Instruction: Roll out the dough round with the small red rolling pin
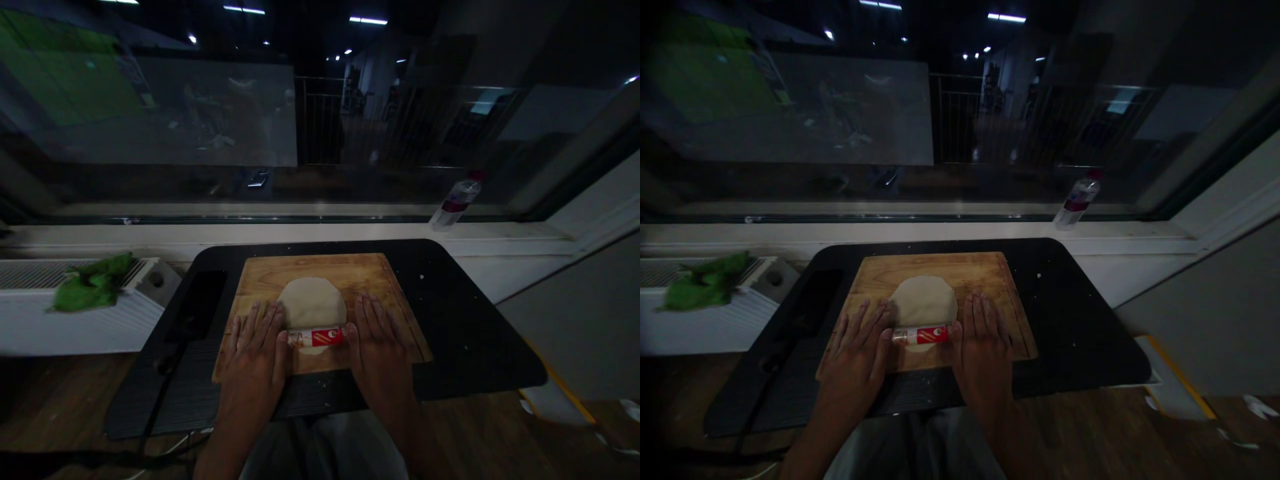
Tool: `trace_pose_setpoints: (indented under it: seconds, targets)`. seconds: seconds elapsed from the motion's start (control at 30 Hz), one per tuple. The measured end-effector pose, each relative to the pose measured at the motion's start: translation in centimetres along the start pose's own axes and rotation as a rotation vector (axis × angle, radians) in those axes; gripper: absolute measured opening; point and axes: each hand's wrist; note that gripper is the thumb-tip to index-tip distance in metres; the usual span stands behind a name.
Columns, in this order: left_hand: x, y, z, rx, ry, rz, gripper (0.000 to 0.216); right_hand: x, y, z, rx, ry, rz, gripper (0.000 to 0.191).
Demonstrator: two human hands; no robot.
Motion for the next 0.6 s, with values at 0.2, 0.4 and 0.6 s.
trace_pose_setpoints:
  seconds: [0.2,0.4,0.6]
  targets:
    - [0.6,3.2,0.7,0.073,0.030,-0.049,0.055,0.2,3.8,1.3,0.064,-0.032,0.008,0.057]
    - [1.3,7.5,0.9,0.125,0.073,-0.078,0.056,0.6,8.5,2.0,0.164,-0.054,0.039,0.059]
    - [1.4,6.6,0.9,0.153,0.040,-0.050,0.057,0.5,7.5,1.7,0.180,-0.049,0.020,0.057]
Point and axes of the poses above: each hand's wrist, its own y-axis towards the middle knuckle, its own z-axis out of the palm, x = y × z, and after that the axes turned 7 degrees about z, right-handed
